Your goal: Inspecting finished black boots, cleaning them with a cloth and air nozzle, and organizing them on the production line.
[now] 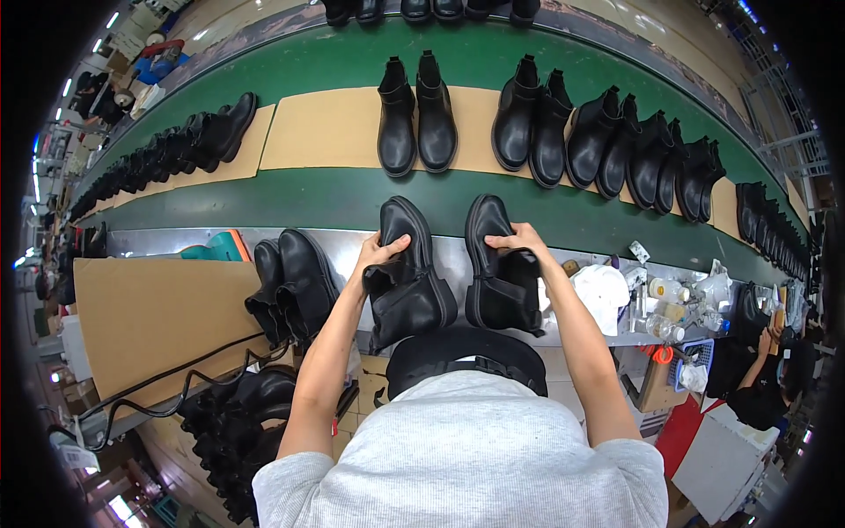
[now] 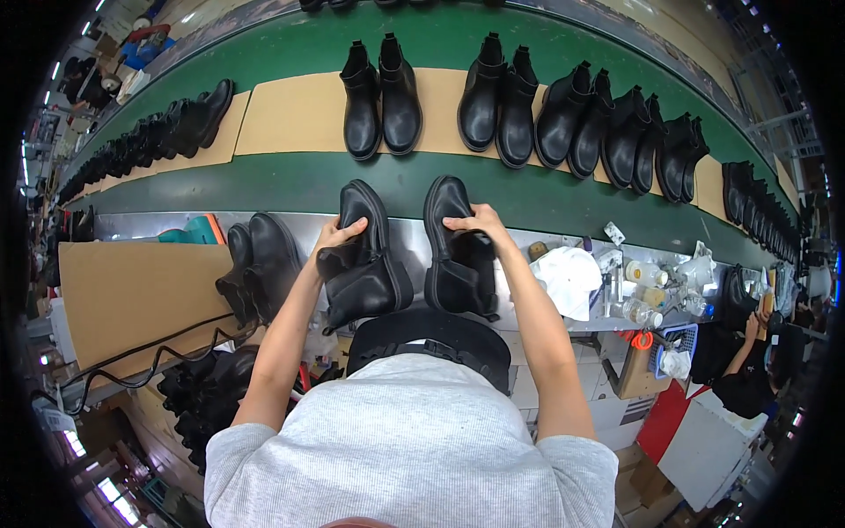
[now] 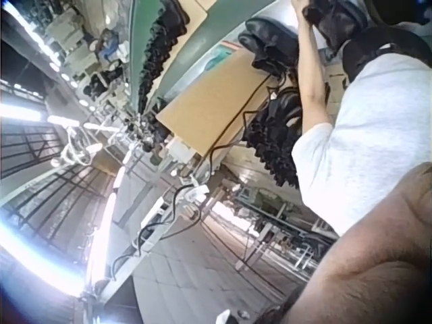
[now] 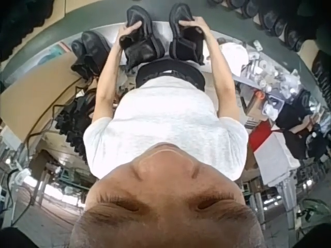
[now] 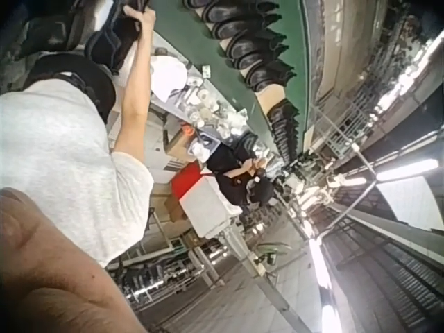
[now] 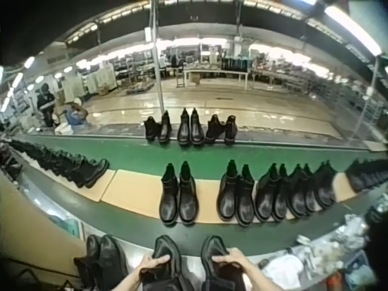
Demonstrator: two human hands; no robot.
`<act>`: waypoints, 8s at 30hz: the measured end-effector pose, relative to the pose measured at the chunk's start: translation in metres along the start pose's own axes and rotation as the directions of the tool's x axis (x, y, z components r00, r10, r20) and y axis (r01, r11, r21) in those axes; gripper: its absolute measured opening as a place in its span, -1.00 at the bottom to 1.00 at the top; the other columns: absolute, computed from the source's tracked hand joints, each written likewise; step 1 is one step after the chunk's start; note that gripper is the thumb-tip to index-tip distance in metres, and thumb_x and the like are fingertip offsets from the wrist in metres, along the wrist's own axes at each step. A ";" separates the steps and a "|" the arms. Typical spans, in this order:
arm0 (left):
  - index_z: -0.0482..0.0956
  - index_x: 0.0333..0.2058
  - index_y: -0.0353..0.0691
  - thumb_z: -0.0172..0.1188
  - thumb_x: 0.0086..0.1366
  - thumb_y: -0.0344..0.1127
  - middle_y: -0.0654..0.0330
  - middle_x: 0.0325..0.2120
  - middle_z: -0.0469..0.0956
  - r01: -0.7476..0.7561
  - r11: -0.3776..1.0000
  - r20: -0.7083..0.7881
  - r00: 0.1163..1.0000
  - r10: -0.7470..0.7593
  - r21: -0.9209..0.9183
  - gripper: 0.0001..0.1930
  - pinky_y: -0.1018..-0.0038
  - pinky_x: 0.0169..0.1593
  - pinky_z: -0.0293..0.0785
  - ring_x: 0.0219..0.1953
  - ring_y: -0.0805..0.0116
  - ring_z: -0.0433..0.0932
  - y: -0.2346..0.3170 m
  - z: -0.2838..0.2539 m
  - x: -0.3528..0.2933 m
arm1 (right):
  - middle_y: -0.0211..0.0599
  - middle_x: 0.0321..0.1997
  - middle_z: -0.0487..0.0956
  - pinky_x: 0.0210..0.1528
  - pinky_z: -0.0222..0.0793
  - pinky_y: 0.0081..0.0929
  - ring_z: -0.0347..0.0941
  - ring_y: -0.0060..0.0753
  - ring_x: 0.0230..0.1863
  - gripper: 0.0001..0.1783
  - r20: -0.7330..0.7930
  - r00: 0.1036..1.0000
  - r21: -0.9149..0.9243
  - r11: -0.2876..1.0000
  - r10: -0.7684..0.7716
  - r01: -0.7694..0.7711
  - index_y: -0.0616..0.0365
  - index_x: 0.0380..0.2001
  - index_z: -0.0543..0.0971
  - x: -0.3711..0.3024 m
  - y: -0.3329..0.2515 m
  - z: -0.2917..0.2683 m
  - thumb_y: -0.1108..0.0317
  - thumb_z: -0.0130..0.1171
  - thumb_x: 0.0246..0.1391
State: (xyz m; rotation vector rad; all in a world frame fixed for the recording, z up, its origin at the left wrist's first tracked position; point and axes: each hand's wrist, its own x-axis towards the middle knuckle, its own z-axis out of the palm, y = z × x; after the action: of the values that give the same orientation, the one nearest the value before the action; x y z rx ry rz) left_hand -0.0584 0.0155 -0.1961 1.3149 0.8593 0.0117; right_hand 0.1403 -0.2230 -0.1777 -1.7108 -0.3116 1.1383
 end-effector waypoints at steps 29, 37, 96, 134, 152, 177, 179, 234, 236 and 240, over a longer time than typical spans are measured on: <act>0.28 0.02 -0.35 -0.09 0.18 0.27 0.13 -0.24 0.48 0.033 0.890 0.342 0.929 0.140 -0.455 -0.27 0.49 -0.16 0.52 -0.26 0.40 0.51 0.068 0.040 -0.087 | -0.25 -0.42 0.58 -0.37 0.45 -0.49 0.53 -0.42 -0.43 -0.56 0.016 0.995 0.155 0.983 0.099 -0.101 0.40 -0.32 0.48 -0.057 -0.033 -0.034 0.15 0.25 -0.04; 0.16 0.12 -0.23 -0.02 0.23 0.13 0.09 -0.06 0.38 -0.088 0.888 0.383 0.879 0.282 -0.452 -0.35 0.45 -0.10 0.50 -0.12 0.36 0.46 0.059 0.034 -0.090 | 0.27 -0.05 0.43 0.07 0.27 -0.31 0.39 0.06 0.02 -0.02 -0.215 0.976 -0.725 0.664 0.030 -0.180 0.45 0.13 0.18 -0.039 0.010 0.003 -0.16 0.16 -0.16; 0.10 0.13 -0.47 -0.05 -0.07 -0.25 -0.18 0.04 0.30 0.420 0.880 0.814 0.416 -0.405 0.223 -0.26 0.17 0.17 0.22 0.03 -0.05 0.37 0.226 0.229 -0.106 | -0.26 -0.44 0.55 -0.81 0.05 -0.76 0.21 -0.73 -0.78 -0.59 -0.816 0.547 0.541 0.585 0.189 0.605 0.01 0.05 0.35 -0.272 0.230 -0.222 0.20 -0.05 0.12; -0.07 0.25 -0.23 -0.01 0.18 -0.28 0.34 -0.50 0.27 -0.615 0.722 -0.076 0.775 0.627 -0.317 -0.31 0.69 -0.33 0.09 -0.47 0.61 0.16 0.088 0.293 -0.092 | -0.44 -0.55 0.38 -0.50 0.20 -0.65 0.27 -0.66 -0.52 -0.50 -0.502 0.827 0.192 0.899 -0.253 0.392 0.26 -0.17 0.30 -0.209 -0.001 -0.053 0.52 0.28 -0.22; -0.07 0.26 -0.22 0.00 0.14 -0.28 0.37 -0.53 0.23 -0.646 0.737 0.000 0.752 0.659 -0.197 -0.28 0.69 -0.36 0.09 -0.49 0.61 0.14 0.095 0.291 -0.092 | -0.42 -0.63 0.34 -0.28 0.23 -0.67 0.27 -0.59 -0.53 -0.03 -0.582 0.768 0.117 0.907 -0.268 0.405 0.28 0.26 -0.07 -0.210 -0.002 -0.057 0.65 0.15 -0.26; 0.01 0.20 -0.20 -0.03 0.21 -0.08 0.09 -0.02 0.30 -0.324 0.746 0.023 0.910 0.413 -0.582 -0.35 0.48 -0.02 0.37 -0.07 0.31 0.40 0.101 0.260 -0.058 | -0.50 -0.54 0.38 -0.55 0.22 -0.71 0.31 -0.71 -0.58 -0.50 -0.343 0.924 0.384 0.873 -0.168 0.301 0.24 0.00 0.38 -0.211 -0.008 -0.050 0.55 0.14 -0.10; 0.07 0.17 -0.20 -0.03 0.22 -0.11 0.11 -0.02 0.31 -0.352 0.724 0.003 0.899 0.439 -0.594 -0.40 0.46 0.02 0.33 -0.05 0.30 0.38 0.095 0.260 -0.053 | -0.54 -0.54 0.37 -0.49 0.24 -0.75 0.32 -0.74 -0.53 -0.48 -0.298 0.921 0.348 0.870 -0.252 0.351 0.26 0.01 0.36 -0.199 -0.008 -0.043 0.56 0.16 -0.12; 0.36 0.00 -0.33 -0.12 0.25 -0.02 0.05 -0.10 0.47 -0.202 0.700 0.051 0.945 0.322 -0.685 -0.49 0.39 0.02 0.39 -0.10 0.20 0.48 0.093 0.201 -0.082 | 0.04 -0.11 0.33 -0.04 0.26 -0.19 0.29 0.15 -0.02 -0.28 -0.751 0.049 -0.660 0.751 -0.659 -0.011 0.15 0.07 0.25 -0.191 0.163 -0.151 0.78 -0.19 -0.32; 0.34 0.01 -0.33 -0.12 0.26 -0.02 0.04 -0.09 0.46 -0.240 0.696 -0.032 0.954 0.298 -0.677 -0.49 0.38 0.03 0.38 -0.10 0.20 0.48 0.087 0.194 -0.078 | 0.06 -0.10 0.38 0.04 0.21 -0.19 0.30 0.14 -0.02 -0.42 -0.792 0.064 -0.603 0.794 -0.608 0.077 0.23 0.04 0.30 -0.189 0.166 -0.156 0.71 -0.18 -0.17; 0.03 0.19 -0.24 0.01 0.21 -0.10 0.08 0.03 0.27 -0.392 0.703 -0.160 0.913 0.374 -0.593 -0.36 0.39 0.10 0.27 0.02 0.24 0.35 0.089 0.191 -0.080 | -0.05 -0.05 0.46 0.11 0.18 -0.34 0.35 -0.15 0.05 -0.55 -0.912 -0.009 -0.405 0.898 -0.410 0.171 0.32 0.00 0.36 -0.174 0.150 -0.204 0.56 -0.05 -0.05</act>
State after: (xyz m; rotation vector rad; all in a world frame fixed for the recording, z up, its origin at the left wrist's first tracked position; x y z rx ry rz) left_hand 0.0318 -0.1540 -0.0781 0.8400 0.5125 0.6038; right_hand 0.1691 -0.5283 -0.2021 -2.0364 0.1589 -0.6572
